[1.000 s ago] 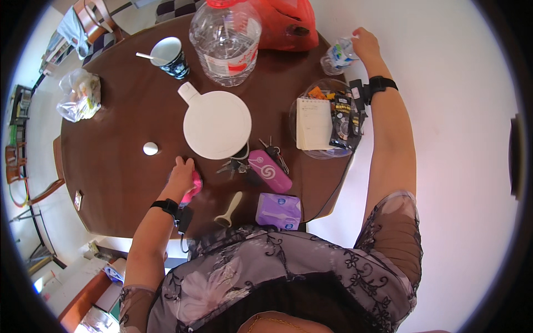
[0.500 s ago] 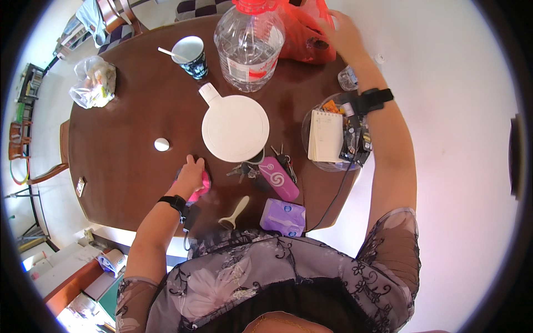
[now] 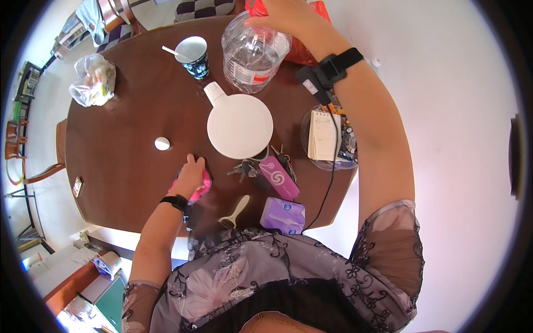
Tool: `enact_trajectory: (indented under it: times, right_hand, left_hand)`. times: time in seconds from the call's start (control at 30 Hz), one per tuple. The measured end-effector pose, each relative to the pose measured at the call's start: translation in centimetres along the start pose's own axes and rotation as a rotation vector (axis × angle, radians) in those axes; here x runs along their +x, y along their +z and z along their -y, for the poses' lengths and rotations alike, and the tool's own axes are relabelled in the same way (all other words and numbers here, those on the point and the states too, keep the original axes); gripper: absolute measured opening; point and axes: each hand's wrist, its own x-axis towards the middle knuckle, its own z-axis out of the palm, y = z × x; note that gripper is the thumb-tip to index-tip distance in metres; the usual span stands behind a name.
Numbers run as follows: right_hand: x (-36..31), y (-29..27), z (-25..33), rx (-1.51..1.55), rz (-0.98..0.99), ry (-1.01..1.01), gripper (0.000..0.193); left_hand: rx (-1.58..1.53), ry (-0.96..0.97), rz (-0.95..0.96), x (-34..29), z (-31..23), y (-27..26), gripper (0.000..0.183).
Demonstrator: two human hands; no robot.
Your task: The person clears dishes from a table, places them into a sink, and then cleans the table surface by hand with a cloth.
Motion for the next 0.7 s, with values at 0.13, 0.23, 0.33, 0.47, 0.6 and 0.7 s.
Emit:
enact_trajectory:
  times: [0.13,0.23,0.33,0.47,0.6,0.7]
  right_hand:
    - [-1.6,-1.2,0.3,0.108,-0.023,0.149,0.060]
    - [-4.1,-1.3,-1.3,0.132,-0.098,0.117,0.052]
    - [-5.3,-1.7,-2.3,0.101,-0.129,0.123,0.046]
    - [-6.2,-1.7,-4.5,0.171,-0.059,0.187,0.044]
    - [-8.1,-1.3,-7.5,0.045,-0.005,0.285,0.052]
    - [-9.8,-2.0,-9.2,-0.033,-0.014,0.235,0.049]
  left_hand:
    - [0.001,0.005,-0.013,0.7,0.7,0.0,0.066]
    - [0.001,0.017,-0.030,0.6,1.0,1.0,0.066]
    - [0.014,0.029,-0.037,1.0,1.5,1.1,0.066]
    - [-0.002,0.030,-0.011,1.0,1.4,1.1,0.066]
    - [0.009,0.026,-0.005,0.9,1.0,0.8,0.066]
    - [0.015,0.028,0.000,0.3,1.2,0.6,0.067]
